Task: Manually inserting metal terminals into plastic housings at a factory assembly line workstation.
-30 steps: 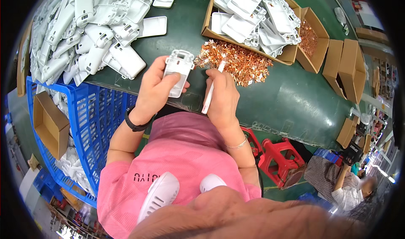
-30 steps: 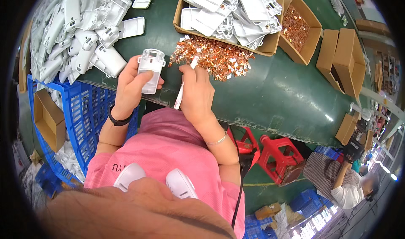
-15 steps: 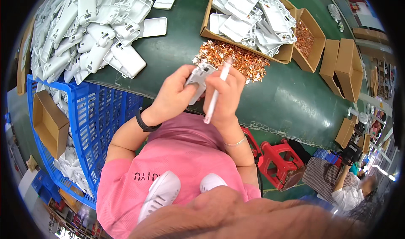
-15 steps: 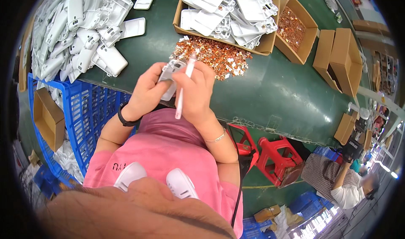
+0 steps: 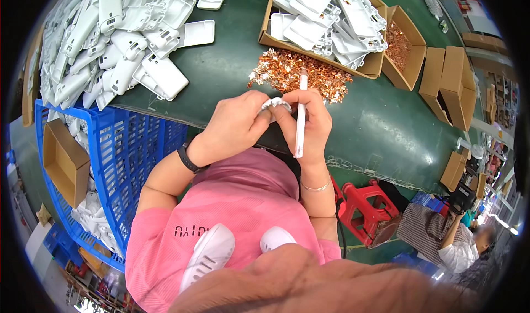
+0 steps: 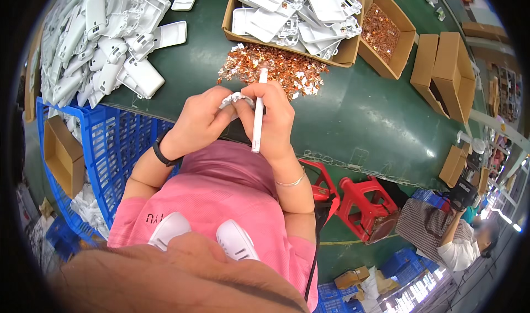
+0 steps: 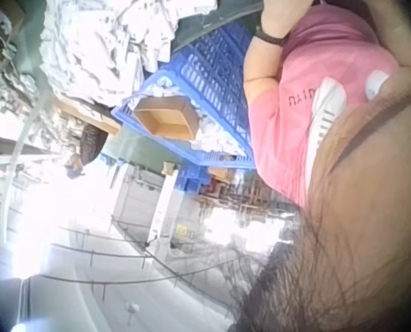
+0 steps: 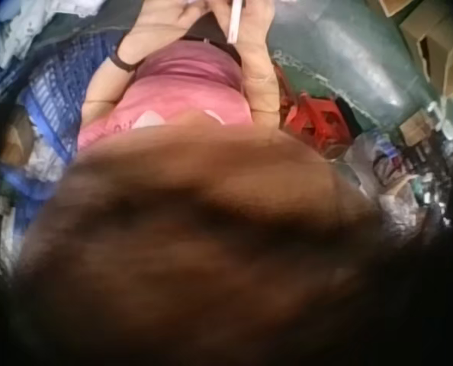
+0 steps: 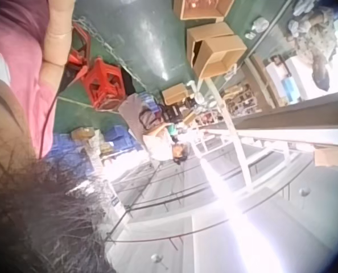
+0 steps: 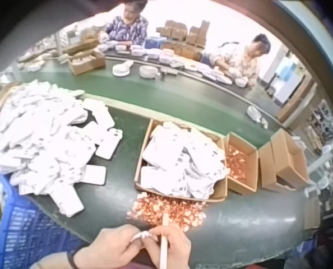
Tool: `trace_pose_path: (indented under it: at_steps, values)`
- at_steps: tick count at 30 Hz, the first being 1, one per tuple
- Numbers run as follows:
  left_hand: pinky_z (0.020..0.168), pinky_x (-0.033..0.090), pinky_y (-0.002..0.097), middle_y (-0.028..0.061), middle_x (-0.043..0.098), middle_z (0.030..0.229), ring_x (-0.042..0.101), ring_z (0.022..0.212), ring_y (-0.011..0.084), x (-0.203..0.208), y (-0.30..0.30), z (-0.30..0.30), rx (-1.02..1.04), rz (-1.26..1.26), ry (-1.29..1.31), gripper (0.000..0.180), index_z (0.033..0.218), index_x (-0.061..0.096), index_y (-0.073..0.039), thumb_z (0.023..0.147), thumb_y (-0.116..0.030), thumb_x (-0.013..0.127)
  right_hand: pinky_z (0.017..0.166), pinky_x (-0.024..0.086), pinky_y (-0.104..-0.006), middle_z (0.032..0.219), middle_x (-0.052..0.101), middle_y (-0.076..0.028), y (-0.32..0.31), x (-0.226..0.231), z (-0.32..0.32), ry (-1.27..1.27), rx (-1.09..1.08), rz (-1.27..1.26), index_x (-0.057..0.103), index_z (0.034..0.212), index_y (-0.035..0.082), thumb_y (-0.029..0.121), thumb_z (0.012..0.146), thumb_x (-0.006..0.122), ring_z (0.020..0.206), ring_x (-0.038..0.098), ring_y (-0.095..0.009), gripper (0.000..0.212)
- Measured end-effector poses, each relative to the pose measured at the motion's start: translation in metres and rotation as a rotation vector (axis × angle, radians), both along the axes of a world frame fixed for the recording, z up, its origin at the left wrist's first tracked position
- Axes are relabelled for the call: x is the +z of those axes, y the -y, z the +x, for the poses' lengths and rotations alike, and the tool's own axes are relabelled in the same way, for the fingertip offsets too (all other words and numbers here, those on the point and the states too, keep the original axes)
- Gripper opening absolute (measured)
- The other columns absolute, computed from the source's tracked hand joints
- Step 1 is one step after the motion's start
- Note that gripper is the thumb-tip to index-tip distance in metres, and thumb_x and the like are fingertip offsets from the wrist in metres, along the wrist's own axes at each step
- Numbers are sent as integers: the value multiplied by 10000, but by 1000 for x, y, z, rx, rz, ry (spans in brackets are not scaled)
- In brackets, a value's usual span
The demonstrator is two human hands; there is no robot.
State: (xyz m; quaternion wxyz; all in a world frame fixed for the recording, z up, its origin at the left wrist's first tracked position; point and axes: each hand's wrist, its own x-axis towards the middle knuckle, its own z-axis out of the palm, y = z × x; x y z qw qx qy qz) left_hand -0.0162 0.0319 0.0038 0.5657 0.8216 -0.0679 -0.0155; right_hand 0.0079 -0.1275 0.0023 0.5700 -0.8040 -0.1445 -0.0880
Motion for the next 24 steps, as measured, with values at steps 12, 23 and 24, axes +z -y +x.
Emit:
trace_pose_path:
  at_steps: [12,23,24]
  values:
    - [607,478,512,224,601,740,600,686,441,-14,6,13,34,245,35,147,805,507,13,789,-96,604,582,493,-301,801,642,-118,32,-22,-17,207,-30,-24,711,1037,10,148,858,658,661,617,-223,232]
    - [570,469,527,221,605,745,601,644,440,-10,14,14,47,405,64,168,839,503,5,801,-112,618,532,504,-372,817,613,-103,13,-33,-12,278,120,-160,584,921,95,76,786,704,614,606,-290,182]
    - [570,469,527,221,605,745,601,644,440,-8,16,10,43,403,76,168,839,503,5,801,-112,618,524,502,-375,816,609,-102,12,-32,-15,308,111,-156,576,925,95,77,784,705,609,604,-289,192]
